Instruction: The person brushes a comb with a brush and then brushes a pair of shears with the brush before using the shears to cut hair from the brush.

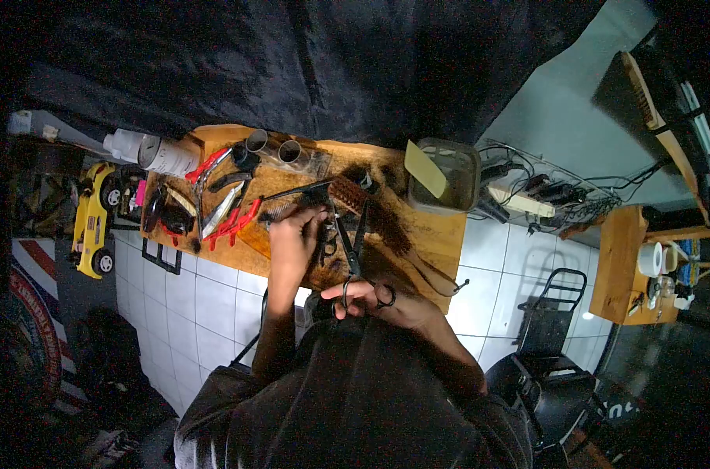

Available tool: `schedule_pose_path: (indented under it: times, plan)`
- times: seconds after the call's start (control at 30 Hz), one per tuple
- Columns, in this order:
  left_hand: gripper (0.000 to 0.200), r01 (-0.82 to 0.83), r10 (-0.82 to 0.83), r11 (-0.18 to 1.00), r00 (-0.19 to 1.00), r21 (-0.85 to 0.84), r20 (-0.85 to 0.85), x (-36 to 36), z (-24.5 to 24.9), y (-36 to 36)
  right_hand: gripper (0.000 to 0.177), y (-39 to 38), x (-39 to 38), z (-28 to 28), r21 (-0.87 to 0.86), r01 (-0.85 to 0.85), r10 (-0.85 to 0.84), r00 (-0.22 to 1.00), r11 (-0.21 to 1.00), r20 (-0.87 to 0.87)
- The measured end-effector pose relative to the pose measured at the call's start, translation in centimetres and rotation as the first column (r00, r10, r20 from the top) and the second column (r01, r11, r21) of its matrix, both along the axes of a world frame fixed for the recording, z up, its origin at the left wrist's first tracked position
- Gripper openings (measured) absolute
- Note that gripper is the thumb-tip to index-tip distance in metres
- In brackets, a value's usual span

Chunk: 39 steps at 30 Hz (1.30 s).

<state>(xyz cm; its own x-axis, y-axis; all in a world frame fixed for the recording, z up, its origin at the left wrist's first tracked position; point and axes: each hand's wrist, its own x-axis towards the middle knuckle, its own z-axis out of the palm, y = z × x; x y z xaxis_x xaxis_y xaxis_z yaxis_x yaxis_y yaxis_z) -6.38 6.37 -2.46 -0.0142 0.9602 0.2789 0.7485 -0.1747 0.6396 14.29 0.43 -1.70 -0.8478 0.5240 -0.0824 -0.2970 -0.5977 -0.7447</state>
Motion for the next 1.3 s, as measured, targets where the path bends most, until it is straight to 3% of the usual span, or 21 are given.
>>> schedule_pose_path:
  times: [0.17,0.2,0.37,0.43,0.57,0.6,0.73,0.83,0.93,1.03,1.07,1.1,1.13,1.17,1.23,1.27,1.3]
  plan:
    - [0.012,-0.130,0.127,0.989,0.990,0.067,0.056,-0.4,2.9,-0.7,0.106,-0.1,0.5,-0.1,-0.009,0.034,-0.034,0.999,0.999,-0.008]
    - [0.015,-0.150,0.150,0.989,0.986,0.001,0.069,-0.6,3.6,-1.1,0.106,-0.1,0.6,-0.2,-0.014,0.042,-0.042,0.999,0.999,0.003]
    - [0.022,-0.023,0.022,1.000,0.997,0.007,0.070,-0.6,3.4,-2.6,0.105,-0.5,0.7,-0.6,-0.041,0.083,-0.082,0.996,0.996,0.036]
    - [0.032,0.033,-0.033,0.999,0.999,0.023,0.009,-0.5,2.7,-3.1,0.104,-0.6,0.8,-0.5,-0.028,0.091,-0.089,0.995,0.995,0.051]
    - [0.071,0.034,-0.033,0.999,0.994,0.009,-0.107,1.3,3.2,-4.0,0.101,-0.6,0.7,0.2,-0.002,0.129,-0.128,0.991,0.992,0.048]
    - [0.076,0.034,-0.040,0.997,0.995,-0.064,-0.097,1.6,3.0,-4.2,0.100,-0.5,0.8,0.0,0.015,0.121,-0.122,0.992,0.993,0.044]
    - [0.043,0.040,-0.040,0.999,0.999,-0.020,-0.029,1.9,0.6,-4.2,0.094,0.0,1.3,-0.1,0.111,0.111,-0.118,0.991,0.988,0.067]
    - [0.038,0.025,-0.026,1.000,0.999,0.014,0.024,1.4,0.3,-4.0,0.077,0.0,1.8,1.3,0.119,0.140,-0.153,0.982,0.983,0.110]
    - [0.018,-0.064,0.067,0.998,0.992,-0.026,0.105,0.8,2.4,-3.7,0.059,-0.4,1.4,2.0,0.133,0.216,-0.228,0.970,0.967,0.086]
    - [0.015,-0.109,0.100,0.993,0.984,0.053,0.145,-0.9,3.1,-3.2,0.052,-1.1,0.9,2.5,0.153,0.263,-0.284,0.950,0.953,0.133]
    - [0.016,-0.111,0.147,0.988,0.884,-0.106,0.443,-1.0,3.3,-3.2,0.051,-1.2,0.8,2.7,0.158,0.269,-0.294,0.941,0.950,0.165]
    - [0.018,-0.060,0.221,0.966,0.692,-0.251,0.687,-1.1,3.6,-3.2,0.049,-1.1,0.8,3.3,0.245,0.217,-0.279,0.926,0.945,0.253]
    - [0.024,-0.012,0.222,0.967,0.537,-0.256,0.814,-1.2,4.2,-2.9,0.048,-0.9,0.9,4.0,0.327,0.157,-0.271,0.901,0.932,0.339]
    - [0.025,0.019,0.187,0.976,0.448,-0.219,0.874,-1.5,4.5,-2.9,0.047,-0.7,0.9,4.4,0.401,0.089,-0.270,0.865,0.912,0.422]
    - [0.027,0.071,0.110,0.989,0.254,-0.132,0.961,-1.8,5.0,-2.9,0.041,-1.0,0.4,3.5,0.386,0.096,-0.270,0.862,0.918,0.429]
    - [0.028,0.037,0.149,0.985,0.305,-0.168,0.941,-1.7,5.4,-2.8,0.040,-1.0,0.2,3.1,0.377,0.103,-0.272,0.861,0.920,0.429]
    - [0.028,0.066,0.159,0.981,0.277,-0.184,0.947,-1.9,5.4,-2.9,0.039,-1.0,0.0,2.8,0.368,0.112,-0.275,0.860,0.923,0.430]
